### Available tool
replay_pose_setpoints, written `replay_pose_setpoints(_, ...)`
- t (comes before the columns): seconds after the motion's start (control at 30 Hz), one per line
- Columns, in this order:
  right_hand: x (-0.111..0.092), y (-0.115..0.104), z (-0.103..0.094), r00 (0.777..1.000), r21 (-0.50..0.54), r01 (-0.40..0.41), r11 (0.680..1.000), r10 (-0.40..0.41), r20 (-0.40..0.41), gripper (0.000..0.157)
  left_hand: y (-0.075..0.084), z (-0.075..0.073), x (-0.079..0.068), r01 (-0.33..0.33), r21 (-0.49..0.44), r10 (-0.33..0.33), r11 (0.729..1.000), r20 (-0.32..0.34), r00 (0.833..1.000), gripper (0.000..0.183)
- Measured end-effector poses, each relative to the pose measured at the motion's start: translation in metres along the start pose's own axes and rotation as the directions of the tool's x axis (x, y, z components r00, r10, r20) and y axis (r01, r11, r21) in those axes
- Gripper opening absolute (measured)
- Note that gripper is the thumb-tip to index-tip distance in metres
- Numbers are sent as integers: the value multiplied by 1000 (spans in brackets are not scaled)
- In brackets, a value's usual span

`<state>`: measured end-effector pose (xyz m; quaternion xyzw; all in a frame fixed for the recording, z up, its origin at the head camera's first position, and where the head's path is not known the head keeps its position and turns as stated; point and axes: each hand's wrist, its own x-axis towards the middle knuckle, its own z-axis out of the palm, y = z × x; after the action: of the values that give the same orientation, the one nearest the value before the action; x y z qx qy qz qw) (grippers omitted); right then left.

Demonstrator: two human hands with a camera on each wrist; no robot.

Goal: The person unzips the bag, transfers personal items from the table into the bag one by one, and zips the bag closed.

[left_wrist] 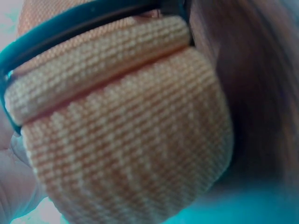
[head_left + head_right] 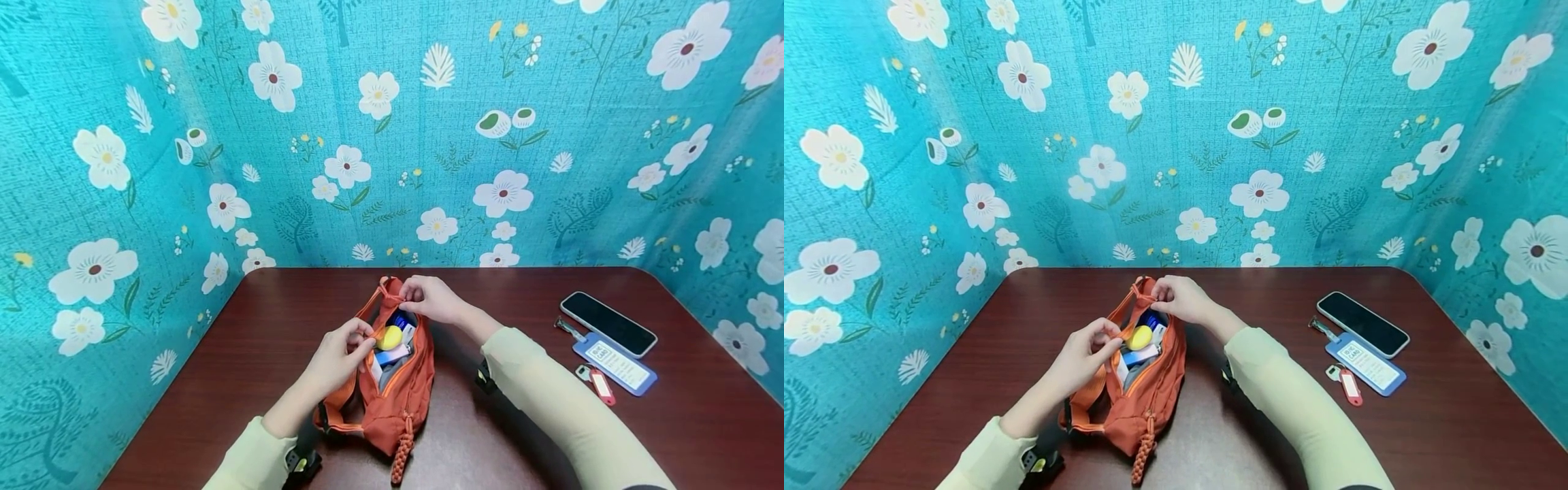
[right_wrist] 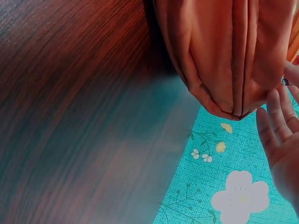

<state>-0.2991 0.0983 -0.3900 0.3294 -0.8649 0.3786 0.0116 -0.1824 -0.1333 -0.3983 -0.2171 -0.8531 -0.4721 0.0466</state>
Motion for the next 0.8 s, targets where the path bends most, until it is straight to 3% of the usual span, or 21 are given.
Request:
replay_pose_setpoints(0.3,-3,-3,-4,998,39,-32,999,34,-54,11,0,0,0,-1,0,1,1000,-6,1000,6)
replay_pose_setpoints(0.63,-1,-3,-4,991,81,-15,997,25,-131,10,-1,0,-1,0,-12,1,1000,4,1000,7)
replay_pose_setpoints(0.8,-2,-2,-6,985,160,-44,986,70,-158,8,-1,0,0,7,-11,-7,1000,1,1000,7)
